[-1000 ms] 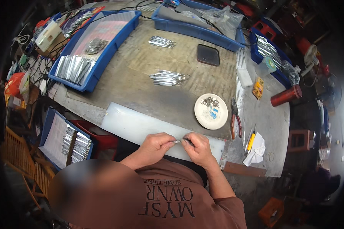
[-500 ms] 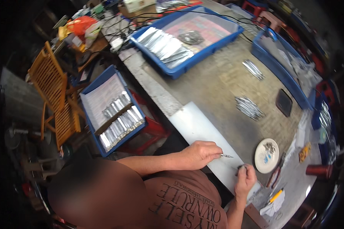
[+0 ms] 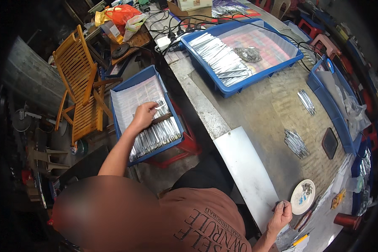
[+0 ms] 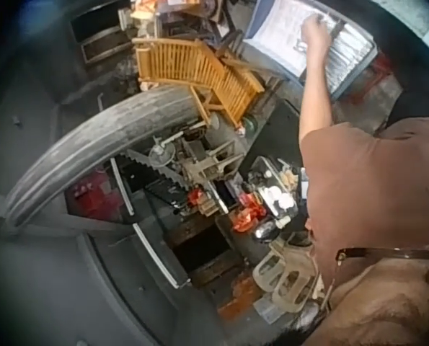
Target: The person assembles small metal components by hand, fitting them together and placing the assembled pieces into organized plastic trays.
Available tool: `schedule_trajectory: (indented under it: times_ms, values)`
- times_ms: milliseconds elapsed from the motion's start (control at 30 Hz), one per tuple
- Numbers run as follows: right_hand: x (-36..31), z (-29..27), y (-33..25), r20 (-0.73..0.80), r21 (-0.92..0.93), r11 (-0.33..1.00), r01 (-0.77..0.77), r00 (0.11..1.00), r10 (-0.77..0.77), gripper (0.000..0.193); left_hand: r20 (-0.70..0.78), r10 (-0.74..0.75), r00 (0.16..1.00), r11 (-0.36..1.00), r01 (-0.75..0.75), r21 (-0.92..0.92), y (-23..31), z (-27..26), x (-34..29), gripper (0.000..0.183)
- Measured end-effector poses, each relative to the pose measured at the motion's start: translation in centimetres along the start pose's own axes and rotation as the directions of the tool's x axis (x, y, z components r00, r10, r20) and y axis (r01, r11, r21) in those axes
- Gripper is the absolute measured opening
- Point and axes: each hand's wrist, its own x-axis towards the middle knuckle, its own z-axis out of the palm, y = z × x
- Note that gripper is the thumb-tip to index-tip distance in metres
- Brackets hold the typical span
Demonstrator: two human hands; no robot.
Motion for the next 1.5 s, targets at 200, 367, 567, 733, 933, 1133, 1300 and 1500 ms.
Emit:
schedule_trajectory:
  times_ms: [200, 367, 567, 733, 933, 1133, 1300, 1500]
  values:
    - [0.1, 0.6, -0.5, 0.012, -0.06, 0.998, 0.015, 1.0, -0.014, 0.02, 0.122, -0.266, 0.956, 0.963, 0.258, 0.083, -7.6, -1.2, 2.1, 0.018]
    - [0.0, 0.5, -0.4, 0.022, -0.068, 0.997, 0.027, 0.999, -0.026, 0.02, 0.249, -0.369, 0.896, 0.93, 0.353, 0.105, -10.4, 0.4, 3.3, 0.024]
    - [-0.2, 0.6, -0.6, 0.015, -0.114, 0.993, 0.029, 1.0, -0.027, 0.022, 0.185, -0.344, 0.92, 0.937, 0.325, 0.125, -10.9, 2.6, 4.0, 0.022]
    - [-0.2, 0.4, -0.5, 0.013, -0.124, 0.992, 0.039, 0.999, -0.038, 0.02, -0.07, -0.336, 0.939, 0.936, 0.341, 0.088, -10.4, 3.3, 3.8, 0.02]
    - [0.0, 0.2, -0.9, -0.051, -0.193, 0.981, -0.016, 0.999, 0.006, 0.011, -0.124, -0.134, 0.983, 0.985, 0.119, -0.125, -2.7, 2.8, 3.4, 0.019]
    - [0.2, 0.8, -1.6, 0.011, -0.217, 0.975, 0.043, 0.999, -0.042, 0.012, 0.076, 0.122, 0.99, 0.865, -0.068, -0.498, 8.9, 3.5, 1.8, 0.016]
    - [-0.2, 0.3, -1.6, -0.008, -0.21, 0.977, 0.045, 0.999, -0.047, 0.013, 0.147, 0.5, 0.854, 0.721, -0.316, -0.616, 19.2, 6.5, 0.6, 0.019]
    - [-1.0, -0.6, -0.9, 0.005, -0.174, 0.981, 0.086, 0.996, -0.087, 0.013, 0.26, 0.707, 0.658, 0.674, -0.516, -0.529, 28.3, 12.1, 1.7, 0.018]
